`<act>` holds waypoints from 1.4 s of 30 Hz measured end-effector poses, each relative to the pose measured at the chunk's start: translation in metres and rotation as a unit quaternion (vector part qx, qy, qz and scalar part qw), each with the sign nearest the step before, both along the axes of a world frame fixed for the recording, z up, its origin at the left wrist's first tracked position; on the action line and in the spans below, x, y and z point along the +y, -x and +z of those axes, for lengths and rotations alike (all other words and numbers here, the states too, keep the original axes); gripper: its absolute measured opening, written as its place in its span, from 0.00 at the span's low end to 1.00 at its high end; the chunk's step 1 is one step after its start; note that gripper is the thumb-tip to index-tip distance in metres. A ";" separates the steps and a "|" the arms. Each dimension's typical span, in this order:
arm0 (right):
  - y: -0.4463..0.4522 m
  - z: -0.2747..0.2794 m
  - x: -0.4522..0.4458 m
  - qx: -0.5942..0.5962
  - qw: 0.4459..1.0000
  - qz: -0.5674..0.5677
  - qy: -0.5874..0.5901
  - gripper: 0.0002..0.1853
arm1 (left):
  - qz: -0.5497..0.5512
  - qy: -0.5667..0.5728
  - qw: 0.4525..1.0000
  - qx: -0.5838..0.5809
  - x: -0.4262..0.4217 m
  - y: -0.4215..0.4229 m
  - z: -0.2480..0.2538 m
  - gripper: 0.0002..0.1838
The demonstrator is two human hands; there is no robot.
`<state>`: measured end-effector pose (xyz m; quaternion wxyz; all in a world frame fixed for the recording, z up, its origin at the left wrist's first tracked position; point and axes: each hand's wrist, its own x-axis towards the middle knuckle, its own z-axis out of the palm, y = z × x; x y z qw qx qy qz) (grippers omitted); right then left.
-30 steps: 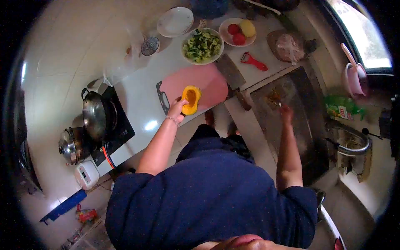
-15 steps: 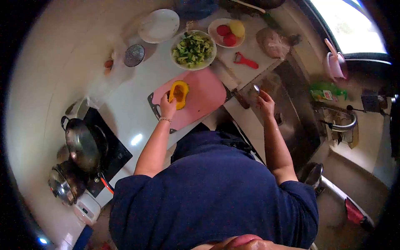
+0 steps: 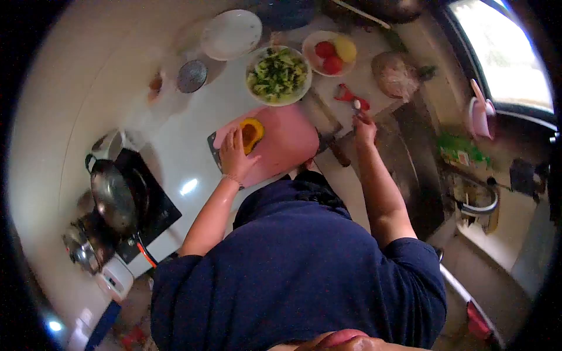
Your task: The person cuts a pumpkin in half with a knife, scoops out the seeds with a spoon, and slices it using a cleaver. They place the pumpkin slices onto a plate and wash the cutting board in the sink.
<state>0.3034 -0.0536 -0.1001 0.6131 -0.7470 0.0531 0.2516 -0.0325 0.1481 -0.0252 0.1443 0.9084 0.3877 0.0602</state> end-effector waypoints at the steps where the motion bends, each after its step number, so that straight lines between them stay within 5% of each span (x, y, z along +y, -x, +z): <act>1: -0.014 -0.020 0.004 0.004 1.000 0.002 -0.003 0.17 | 0.002 0.006 1.000 0.011 -0.001 0.000 -0.001 0.48; 5: -0.036 -0.047 0.036 -0.051 0.998 -0.037 -0.028 0.14 | 0.042 0.034 0.998 0.018 0.008 0.000 -0.024 0.47; 10: -0.024 0.006 0.033 -0.237 0.930 0.102 0.261 0.17 | 0.016 0.029 0.999 0.028 0.011 0.000 -0.013 0.45; 13: 0.001 0.024 0.012 -0.353 0.888 0.143 0.257 0.19 | 0.018 0.037 0.999 0.022 0.008 0.004 -0.008 0.44; 15: 0.027 0.012 0.001 -0.224 0.949 0.174 0.134 0.21 | 0.016 0.038 0.999 0.010 0.008 0.007 -0.011 0.44; 17: 0.052 0.014 -0.003 -0.190 0.935 0.247 0.171 0.23 | 0.010 0.036 0.999 -0.009 0.007 0.010 -0.013 0.44; 19: 0.084 0.056 0.012 -0.248 0.825 0.356 0.361 0.25 | -0.015 -0.005 0.999 -0.052 0.006 0.014 -0.014 0.40; 22: 0.101 0.060 0.016 -0.305 0.793 0.382 0.362 0.29 | -0.044 -0.032 0.995 -0.082 0.005 0.021 -0.014 0.33; 28: 0.089 0.044 0.013 -0.230 0.819 0.424 0.310 0.29 | -0.079 -0.018 0.995 -0.060 0.010 0.023 -0.019 0.21; 34: 0.107 0.060 -0.012 -0.335 0.844 0.347 0.233 0.25 | -0.098 0.005 0.994 -0.054 0.017 0.030 -0.020 0.21; 37: 0.126 0.077 -0.024 -0.293 0.872 0.300 0.254 0.18 | -0.115 0.023 0.992 -0.041 0.010 0.032 -0.010 0.20; 42: 0.159 0.126 0.006 -0.270 0.820 0.450 0.230 0.19 | -0.137 0.012 0.990 -0.030 -0.008 0.020 0.006 0.17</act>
